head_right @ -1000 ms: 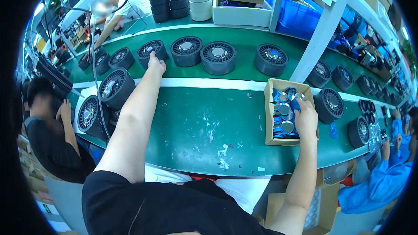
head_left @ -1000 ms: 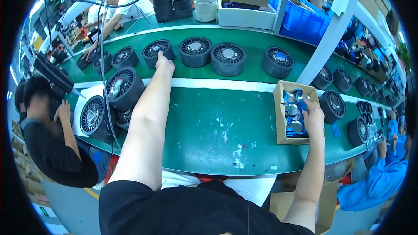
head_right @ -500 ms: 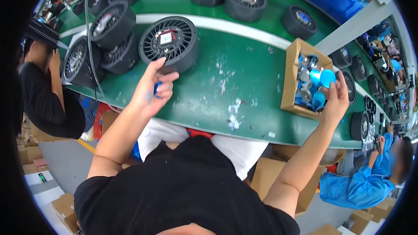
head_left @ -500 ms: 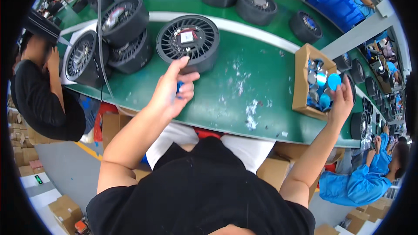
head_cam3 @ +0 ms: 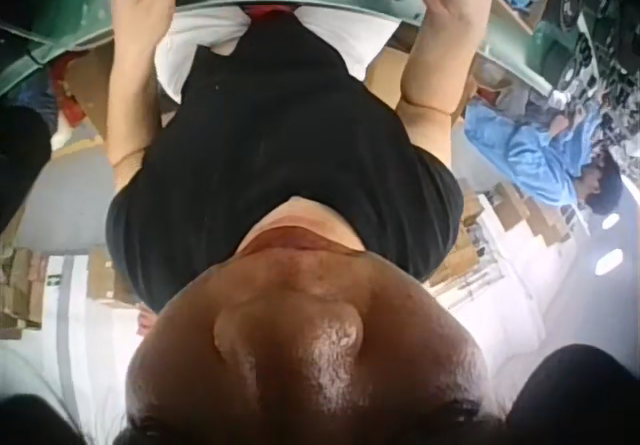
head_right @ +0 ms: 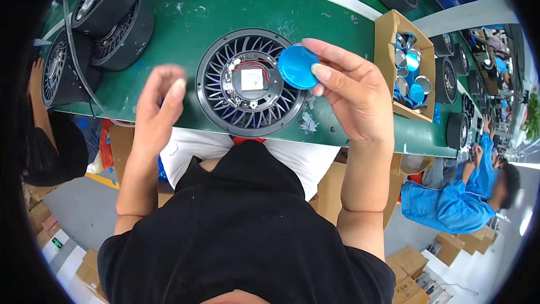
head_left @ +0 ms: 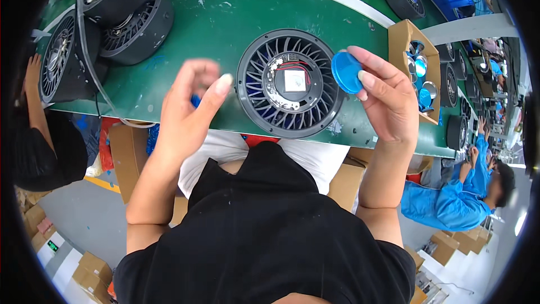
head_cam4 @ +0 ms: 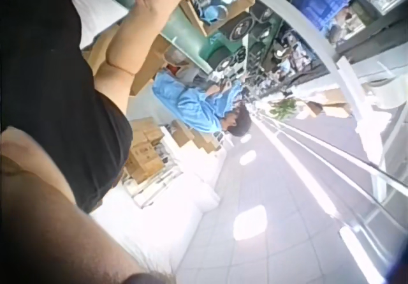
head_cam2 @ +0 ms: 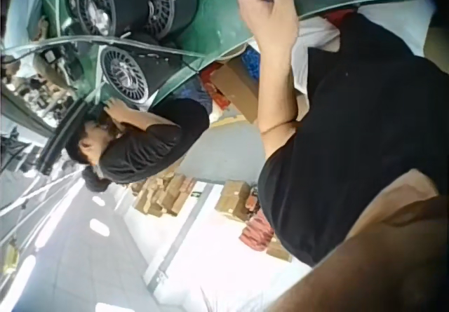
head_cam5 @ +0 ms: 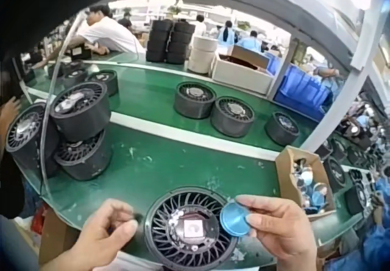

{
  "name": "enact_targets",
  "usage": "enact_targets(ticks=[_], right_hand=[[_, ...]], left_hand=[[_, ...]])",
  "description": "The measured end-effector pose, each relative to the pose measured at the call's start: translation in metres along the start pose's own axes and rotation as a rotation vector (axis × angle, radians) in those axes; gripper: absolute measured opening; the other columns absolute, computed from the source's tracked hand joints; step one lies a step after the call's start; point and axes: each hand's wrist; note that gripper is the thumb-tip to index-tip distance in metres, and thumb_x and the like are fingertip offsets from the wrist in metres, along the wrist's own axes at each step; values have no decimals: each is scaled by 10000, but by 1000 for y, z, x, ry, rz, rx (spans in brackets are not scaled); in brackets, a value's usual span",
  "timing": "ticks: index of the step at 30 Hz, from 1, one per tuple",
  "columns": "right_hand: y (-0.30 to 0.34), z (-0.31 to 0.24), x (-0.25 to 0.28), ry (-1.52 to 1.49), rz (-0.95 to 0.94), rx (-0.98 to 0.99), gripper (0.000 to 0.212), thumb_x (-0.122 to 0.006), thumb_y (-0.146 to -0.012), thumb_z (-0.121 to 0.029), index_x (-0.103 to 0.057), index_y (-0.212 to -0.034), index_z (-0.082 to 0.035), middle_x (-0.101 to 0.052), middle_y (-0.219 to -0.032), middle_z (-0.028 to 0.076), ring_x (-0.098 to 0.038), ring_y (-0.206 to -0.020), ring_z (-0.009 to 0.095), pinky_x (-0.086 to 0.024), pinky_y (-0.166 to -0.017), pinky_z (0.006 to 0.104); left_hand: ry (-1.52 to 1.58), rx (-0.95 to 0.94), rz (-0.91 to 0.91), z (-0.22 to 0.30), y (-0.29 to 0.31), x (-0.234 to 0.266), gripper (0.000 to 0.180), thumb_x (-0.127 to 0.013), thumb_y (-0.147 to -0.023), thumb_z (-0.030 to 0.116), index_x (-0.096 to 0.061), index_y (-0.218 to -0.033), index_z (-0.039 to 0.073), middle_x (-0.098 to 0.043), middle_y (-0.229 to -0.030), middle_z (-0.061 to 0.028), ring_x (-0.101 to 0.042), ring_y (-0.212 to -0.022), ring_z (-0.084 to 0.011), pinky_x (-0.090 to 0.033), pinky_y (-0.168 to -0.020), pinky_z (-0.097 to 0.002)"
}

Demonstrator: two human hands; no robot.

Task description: Assembling central components onto hub motors on a production line.

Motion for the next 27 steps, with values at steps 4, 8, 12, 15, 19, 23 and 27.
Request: enact_targets(ticks=[4, 8, 12, 15, 19, 23, 27], right_hand=[[-4, 5, -16, 15, 89, 40, 382, -636, -906, 26, -605, -1283, 81, -669, -1192, 148, -618, -875, 122, -512, -753, 237], [0, 10, -34, 212, 130, 72, 342, -613, -916, 51, -627, -1257, 71, -651, -1235, 152, -626, -901, 121, -520, -746, 239], [0, 20, -45, 473, 115, 169, 294, -593, -934, 58, -659, -1220, 43, -629, -1290, 143, -630, -935, 123, -530, -744, 241], [-3, 22, -56, 574, 146, 157, 278, -627, -915, 42, -679, -1187, 26, -641, -1271, 148, -638, -930, 152, -535, -741, 260], [-3, 24, -56, 912, 95, 294, 283, -704, -846, 17, -700, -1129, 11, -663, -1224, 161, -646, -928, 215, -539, -751, 301], [3, 24, -65, 1190, 57, 383, 335, -763, -768, 8, -703, -1097, 28, -669, -1220, 178, -641, -975, 248, -527, -800, 314], [3, 32, -65, 1320, 59, 512, 389, -814, -699, -22, -705, -1070, 22, -682, -1183, 169, -637, -965, 287, -527, -808, 350]], left_hand=[[102, -254, -2, -1, -25, -22, 451, -669, -956, 326, -581, -1260, 4, -655, -852, -67, -565, -679, -120, -451, -629, -276], [-67, -248, -64, 3, -13, -20, 515, -704, -923, 303, -539, -1280, -29, -665, -930, -113, -546, -599, -130, -453, -570, -295], [-160, -246, -30, 0, 5, -25, 573, -731, -893, 291, -504, -1267, -80, -663, -1015, -180, -518, -526, -147, -439, -500, -305], [-145, -268, 3, -2, 6, -30, 597, -742, -880, 287, -486, -1253, -103, -659, -1040, -209, -509, -504, -157, -431, -473, -308], [-123, -305, 32, -4, 5, -32, 615, -751, -868, 292, -473, -1241, -111, -653, -1058, -226, -517, -505, -170, -433, -469, -312], [-95, -311, 45, -9, 4, -34, 629, -760, -856, 303, -473, -1239, -105, -640, -1105, -238, -529, -515, -182, -446, -481, -314], [-71, -300, 35, -8, 4, -34, 634, -769, -838, 292, -475, -1242, -98, -628, -1147, -251, -558, -544, -204, -465, -506, -324]])
Point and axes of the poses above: each hand's wrist, its own y-axis away from the middle knuckle, its own x-axis out of the back of the hand, z = x × y
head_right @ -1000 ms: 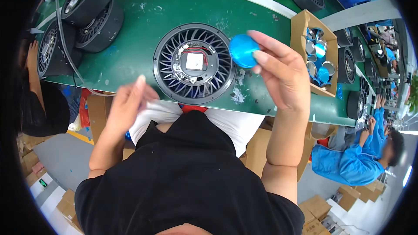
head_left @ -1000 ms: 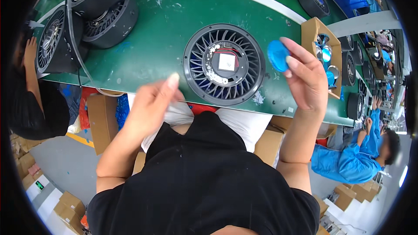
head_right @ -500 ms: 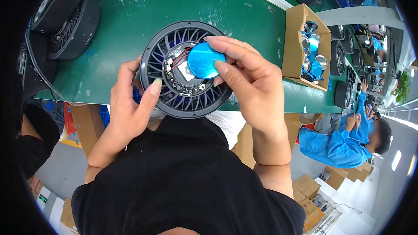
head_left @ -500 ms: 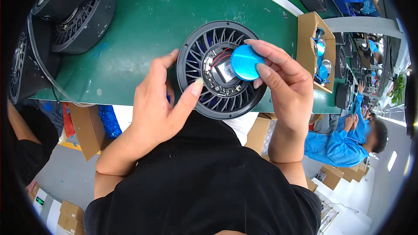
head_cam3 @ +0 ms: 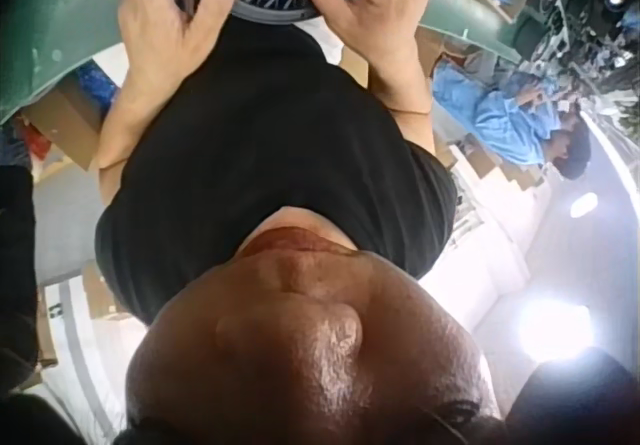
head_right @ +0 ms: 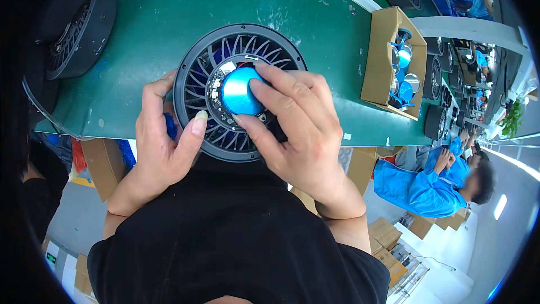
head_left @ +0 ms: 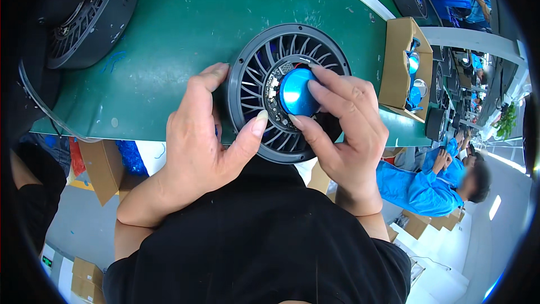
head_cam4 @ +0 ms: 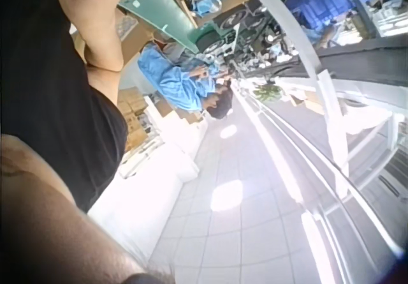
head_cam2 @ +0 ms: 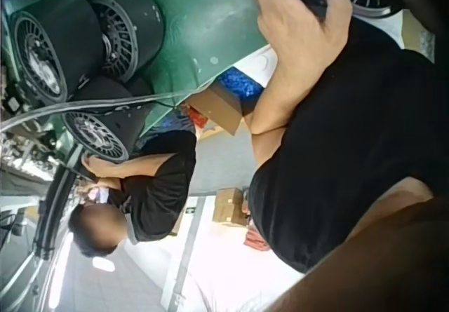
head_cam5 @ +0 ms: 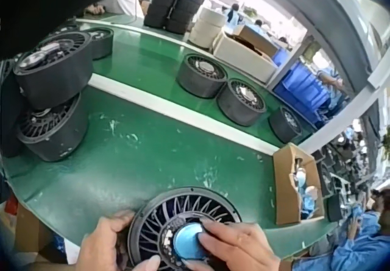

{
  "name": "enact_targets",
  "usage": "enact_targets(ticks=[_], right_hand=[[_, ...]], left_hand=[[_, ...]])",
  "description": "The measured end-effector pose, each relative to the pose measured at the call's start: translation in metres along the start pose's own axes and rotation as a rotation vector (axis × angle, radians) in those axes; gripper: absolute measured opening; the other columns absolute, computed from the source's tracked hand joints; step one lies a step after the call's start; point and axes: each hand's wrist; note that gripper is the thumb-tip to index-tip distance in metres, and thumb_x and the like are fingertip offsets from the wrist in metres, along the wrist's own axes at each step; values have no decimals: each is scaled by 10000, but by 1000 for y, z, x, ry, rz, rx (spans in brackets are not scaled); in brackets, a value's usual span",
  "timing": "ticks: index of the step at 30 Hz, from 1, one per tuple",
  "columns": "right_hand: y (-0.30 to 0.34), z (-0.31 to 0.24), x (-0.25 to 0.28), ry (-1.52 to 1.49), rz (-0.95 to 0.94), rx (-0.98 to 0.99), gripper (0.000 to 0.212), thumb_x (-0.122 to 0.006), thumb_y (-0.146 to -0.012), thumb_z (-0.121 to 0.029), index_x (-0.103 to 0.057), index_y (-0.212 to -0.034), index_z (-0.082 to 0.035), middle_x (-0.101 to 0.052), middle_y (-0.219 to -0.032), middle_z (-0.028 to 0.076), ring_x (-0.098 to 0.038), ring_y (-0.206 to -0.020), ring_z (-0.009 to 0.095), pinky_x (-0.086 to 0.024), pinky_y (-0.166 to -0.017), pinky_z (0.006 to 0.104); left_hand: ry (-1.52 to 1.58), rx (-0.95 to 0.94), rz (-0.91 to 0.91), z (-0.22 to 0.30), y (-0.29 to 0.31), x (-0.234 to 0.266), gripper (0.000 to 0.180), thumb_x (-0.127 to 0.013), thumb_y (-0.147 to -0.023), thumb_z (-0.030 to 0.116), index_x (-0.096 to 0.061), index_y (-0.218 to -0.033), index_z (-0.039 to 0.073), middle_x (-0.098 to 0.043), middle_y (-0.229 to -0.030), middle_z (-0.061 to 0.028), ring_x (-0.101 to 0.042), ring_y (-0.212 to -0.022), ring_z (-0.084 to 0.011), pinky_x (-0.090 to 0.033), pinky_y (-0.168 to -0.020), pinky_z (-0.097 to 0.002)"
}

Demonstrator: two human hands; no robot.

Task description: Assembling central components onto hub motors on a production line.

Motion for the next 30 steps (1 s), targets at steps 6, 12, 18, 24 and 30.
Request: enact_targets(ticks=[6, 12, 18, 24, 30], right_hand=[[3, 3, 0, 2, 17, 40, 409, -836, -674, -41, -706, -1057, 19, -685, -1165, 164, -635, -951, 306, -528, -810, 371], [-1, 4, 2, -13, -14, 0, 398, -824, -682, -37, -714, -1063, 8, -670, -1167, 163, -617, -921, 282, -515, -774, 356], [-1, 5, 0, 19, -13, 75, 398, -815, -687, -40, -720, -1072, 1, -658, -1170, 163, -594, -886, 262, -501, -735, 332], [1, 8, 0, 10, 4, 64, 401, -820, -670, -35, -726, -1057, 9, -663, -1162, 172, -589, -862, 252, -499, -720, 319], [2, 5, -2, 24, 28, 53, 395, -825, -654, -27, -734, -1037, 12, -673, -1143, 176, -589, -850, 247, -500, -717, 320]], left_hand=[[-258, -88, -103, 25, -30, 20, 620, -714, -811, 136, -470, -1354, -39, -623, -1186, -207, -686, -886, -209, -533, -748, -302], [-312, -332, -229, 19, -73, 21, 671, -741, -732, 122, -516, -1358, 33, -674, -1083, -196, -706, -855, -297, -535, -717, -320], [-203, -228, -397, 23, -88, 25, 602, -747, -716, 116, -539, -1275, 30, -703, -961, -175, -707, -817, -326, -528, -691, -325], [-230, -153, -464, 28, -94, 26, 549, -748, -710, 116, -539, -1209, 26, -705, -887, -161, -707, -753, -312, -516, -640, -318], [-247, -125, -476, 31, -96, 25, 521, -746, -699, 123, -532, -1162, 17, -699, -813, -157, -702, -687, -308, -507, -594, -318]])
Point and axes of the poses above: each hand's wrist, its own y-axis away from the middle knuckle, its own x-axis out of the back of the hand, z = x × y
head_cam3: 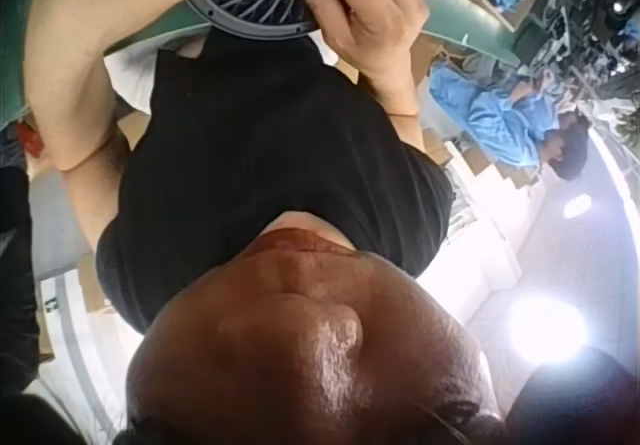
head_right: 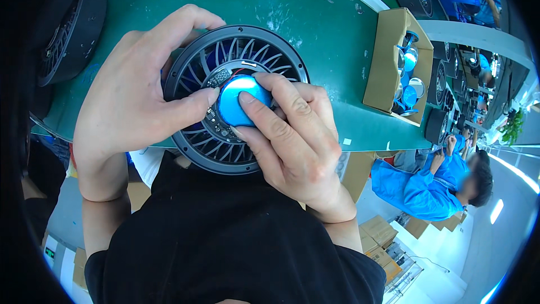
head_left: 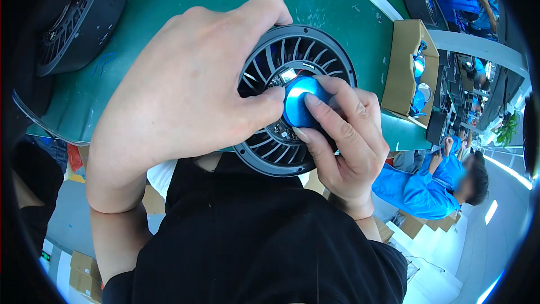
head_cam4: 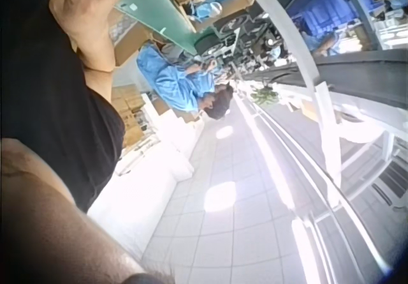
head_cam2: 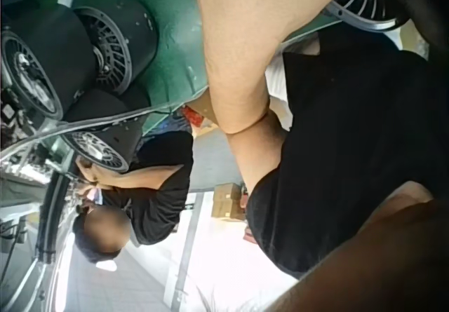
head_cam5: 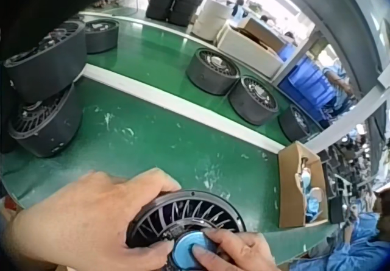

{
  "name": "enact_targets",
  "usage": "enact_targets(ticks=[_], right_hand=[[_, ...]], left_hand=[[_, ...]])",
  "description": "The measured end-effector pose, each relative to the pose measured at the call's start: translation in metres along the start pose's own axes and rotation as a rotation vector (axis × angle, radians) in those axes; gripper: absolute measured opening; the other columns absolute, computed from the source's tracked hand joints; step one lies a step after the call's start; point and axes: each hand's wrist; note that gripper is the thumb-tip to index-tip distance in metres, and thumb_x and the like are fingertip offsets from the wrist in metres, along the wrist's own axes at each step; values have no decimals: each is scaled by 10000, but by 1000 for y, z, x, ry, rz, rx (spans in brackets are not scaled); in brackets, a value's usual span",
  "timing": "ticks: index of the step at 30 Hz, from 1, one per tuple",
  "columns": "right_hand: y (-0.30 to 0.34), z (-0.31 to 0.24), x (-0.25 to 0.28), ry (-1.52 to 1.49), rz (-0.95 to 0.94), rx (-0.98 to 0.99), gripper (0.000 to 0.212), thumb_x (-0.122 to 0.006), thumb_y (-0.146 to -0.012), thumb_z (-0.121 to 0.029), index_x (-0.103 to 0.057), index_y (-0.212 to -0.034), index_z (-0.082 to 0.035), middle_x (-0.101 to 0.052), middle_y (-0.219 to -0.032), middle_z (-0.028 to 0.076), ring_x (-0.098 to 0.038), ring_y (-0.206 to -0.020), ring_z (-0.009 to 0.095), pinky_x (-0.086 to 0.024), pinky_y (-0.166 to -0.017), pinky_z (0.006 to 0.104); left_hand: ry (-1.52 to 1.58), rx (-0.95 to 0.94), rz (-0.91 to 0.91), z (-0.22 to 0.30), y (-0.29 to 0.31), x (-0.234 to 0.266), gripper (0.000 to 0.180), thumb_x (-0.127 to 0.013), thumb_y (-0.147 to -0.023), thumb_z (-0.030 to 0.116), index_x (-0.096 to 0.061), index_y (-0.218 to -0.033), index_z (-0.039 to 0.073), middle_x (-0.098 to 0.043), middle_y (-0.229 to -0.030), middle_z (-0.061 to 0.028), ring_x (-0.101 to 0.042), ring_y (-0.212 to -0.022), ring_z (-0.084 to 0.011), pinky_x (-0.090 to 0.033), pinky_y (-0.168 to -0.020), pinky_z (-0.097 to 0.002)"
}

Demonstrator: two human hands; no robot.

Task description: Assembling central components onto hub motors on a production line.

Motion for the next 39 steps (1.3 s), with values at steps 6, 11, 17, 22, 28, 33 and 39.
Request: enact_targets(ticks=[6, 11, 17, 22, 28, 33, 39], right_hand=[[-1, 1, 2, -19, -10, 7, 392, -832, -638, -32, -738, -1017, 11, -679, -1127, 181, -593, -850, 248, -506, -708, 321], [-1, 0, 2, -19, -10, -6, 392, -835, -633, -35, -738, -1010, 12, -678, -1126, 188, -601, -854, 254, -509, -699, 319], [-2, 0, 2, -22, -6, -9, 388, -833, -638, -33, -737, -1011, 12, -678, -1121, 188, -605, -859, 260, -510, -693, 319], [-3, 1, 4, -46, -9, -2, 391, -830, -644, -33, -734, -1020, 10, -672, -1127, 188, -606, -859, 267, -512, -697, 327], [-5, 6, 6, -87, -22, -7, 384, -833, -668, -83, -724, -1028, -3, -687, -1134, 175, -595, -851, 258, -498, -742, 340], [-15, 6, 10, -121, -101, 0, 377, -824, -680, -80, -681, -1023, -14, -688, -1146, 173, -615, -887, 281, -510, -760, 359], [-20, 8, 10, -153, -183, 29, 387, -828, -677, -105, -661, -1017, -26, -695, -1154, 171, -617, -896, 278, -509, -772, 357]], left_hand=[[-47, 50, 9, 5, 0, -1, 517, -748, -695, 139, -530, -1147, 15, -693, -796, -163, -702, -679, -305, -509, -585, -327], [-113, 61, -46, 7, -3, 4, 497, -745, -696, 136, -535, -1130, 20, -678, -764, -164, -699, -666, -311, -503, -561, -340], [-348, 4, -84, 14, -6, 4, 437, -727, -699, 105, -550, -1088, 14, -656, -734, -169, -665, -596, -313, -470, -513, -356], [-299, -34, 61, 8, -4, -2, 401, -697, -687, 89, -562, -1055, 2, -643, -725, -161, -581, -508, -283, -402, -478, -334], [-52, 19, -39, 8, -5, 8, 450, -663, -670, 88, -556, -1093, -21, -666, -808, -160, -588, -545, -240, -400, -508, -284], [71, 48, -80, -1, -5, 8, 500, -662, -664, 95, -538, -1129, -42, -676, -873, -179, -625, -613, -242, -436, -554, -274], [98, -1, -112, -7, -4, 11, 543, -686, -657, 107, -522, -1152, -47, -681, -914, -191, -654, -672, -265, -482, -610, -287]])
Point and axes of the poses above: each hand's wrist, its own y-axis away from the middle knuckle, its own x-axis out of the back of the hand, z = x × y
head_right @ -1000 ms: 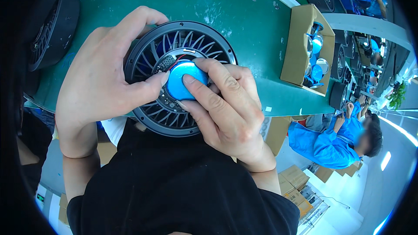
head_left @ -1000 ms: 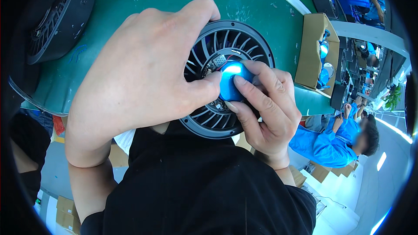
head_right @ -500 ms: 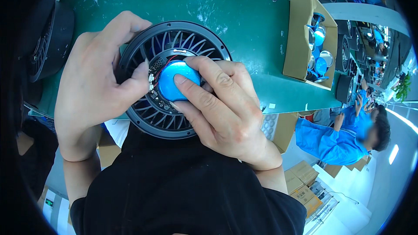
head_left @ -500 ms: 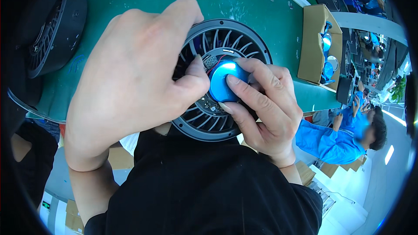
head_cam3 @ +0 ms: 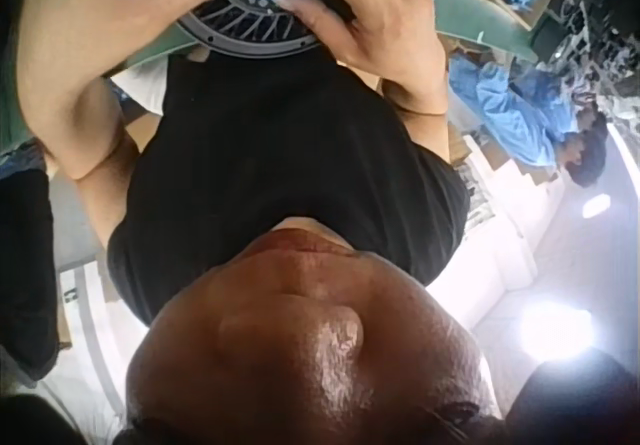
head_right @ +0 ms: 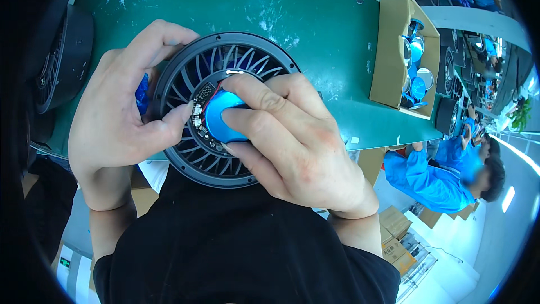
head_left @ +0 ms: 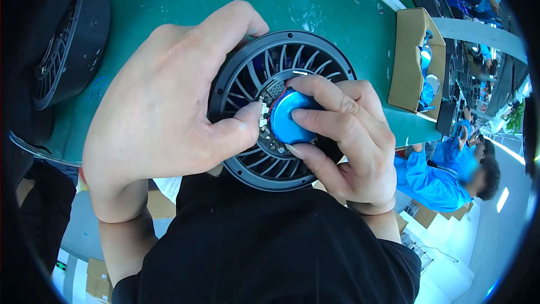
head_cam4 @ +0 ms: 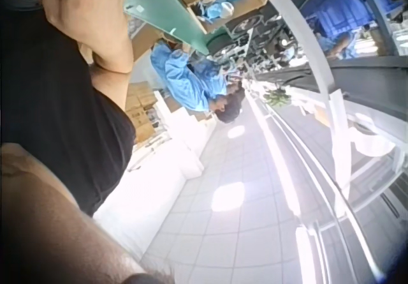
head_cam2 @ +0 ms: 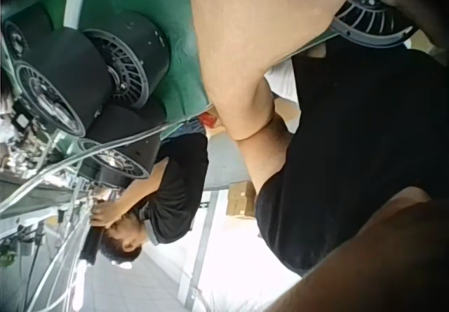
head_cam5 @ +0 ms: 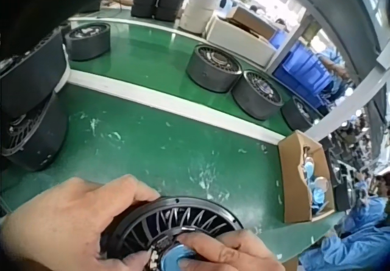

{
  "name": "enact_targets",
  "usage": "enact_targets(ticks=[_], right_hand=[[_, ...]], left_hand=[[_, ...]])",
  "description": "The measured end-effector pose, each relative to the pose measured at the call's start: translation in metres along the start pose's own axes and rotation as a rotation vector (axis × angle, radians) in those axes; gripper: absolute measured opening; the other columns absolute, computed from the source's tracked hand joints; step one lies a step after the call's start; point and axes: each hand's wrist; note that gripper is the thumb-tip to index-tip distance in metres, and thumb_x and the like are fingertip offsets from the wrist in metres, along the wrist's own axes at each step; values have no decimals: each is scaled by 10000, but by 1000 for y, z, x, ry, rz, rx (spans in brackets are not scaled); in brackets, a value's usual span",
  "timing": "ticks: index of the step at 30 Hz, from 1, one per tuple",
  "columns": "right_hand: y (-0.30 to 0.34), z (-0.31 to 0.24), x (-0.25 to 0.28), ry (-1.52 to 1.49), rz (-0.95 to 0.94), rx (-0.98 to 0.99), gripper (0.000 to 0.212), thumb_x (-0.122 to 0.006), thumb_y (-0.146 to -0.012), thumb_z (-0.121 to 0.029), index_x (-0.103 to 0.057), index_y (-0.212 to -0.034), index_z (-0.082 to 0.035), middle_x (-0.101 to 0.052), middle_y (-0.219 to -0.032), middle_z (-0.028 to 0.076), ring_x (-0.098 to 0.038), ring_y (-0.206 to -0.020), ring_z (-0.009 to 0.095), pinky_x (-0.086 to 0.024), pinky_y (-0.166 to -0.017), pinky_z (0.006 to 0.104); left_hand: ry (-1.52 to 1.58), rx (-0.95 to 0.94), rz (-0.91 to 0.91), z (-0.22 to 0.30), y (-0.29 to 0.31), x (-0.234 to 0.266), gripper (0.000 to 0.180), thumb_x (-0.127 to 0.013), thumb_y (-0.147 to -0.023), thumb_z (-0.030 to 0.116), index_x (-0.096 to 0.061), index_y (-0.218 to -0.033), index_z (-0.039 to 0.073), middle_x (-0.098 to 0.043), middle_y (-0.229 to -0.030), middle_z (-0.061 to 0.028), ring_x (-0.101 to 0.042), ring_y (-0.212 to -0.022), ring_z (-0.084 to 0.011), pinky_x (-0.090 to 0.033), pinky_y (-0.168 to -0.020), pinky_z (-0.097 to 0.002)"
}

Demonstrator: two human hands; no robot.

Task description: Assembling central components onto hub motors on a production line.

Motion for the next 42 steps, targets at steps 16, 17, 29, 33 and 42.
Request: enact_targets(ticks=[16, 17, 29, 33, 42], right_hand=[[-4, 3, 7, 75, -70, 57, 345, -778, -747, -186, -669, -1038, -36, -696, -1158, 165, -609, -886, 270, -499, -799, 364], [-4, 5, 7, 74, -69, 56, 345, -778, -747, -186, -669, -1038, -36, -696, -1158, 165, -609, -886, 270, -499, -799, 364], [-11, 25, 14, -41, -116, 210, 329, -771, -731, -182, -693, -1009, -23, -701, -1139, 159, -628, -896, 293, -521, -747, 366], [-13, 29, 15, -74, -109, 238, 298, -771, -730, -177, -703, -979, -28, -708, -1129, 150, -613, -872, 283, -518, -733, 356], [-16, 36, 11, -119, -124, 311, 280, -771, -725, -173, -707, -965, -43, -711, -1116, 135, -590, -842, 272, -511, -724, 348]], left_hand=[[-85, -13, 28, -2, -1, -7, 518, -756, -671, 121, -505, -1106, -2, -675, -859, -169, -688, -672, -290, -505, -564, -318], [-89, -10, 28, -2, -1, -7, 509, -755, -667, 116, -503, -1094, 2, -670, -843, -167, -681, -660, -290, -498, -561, -320], [-106, 49, 0, 5, -5, -9, 487, -734, -640, 105, -488, -1043, -14, -622, -771, -155, -635, -649, -259, -489, -626, -313], [-91, 63, -59, 6, -6, -3, 497, -721, -670, 130, -496, -1079, -38, -645, -837, -165, -643, -705, -244, -494, -691, -303], [48, 8, -137, -6, -4, 2, 537, -737, -775, 219, -495, -1168, -57, -671, -950, -171, -654, -834, -206, -499, -781, -301]])
Point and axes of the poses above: each hand's wrist, its own y-axis away from the middle knuckle, its own x-axis out of the back of the hand, z = x × y
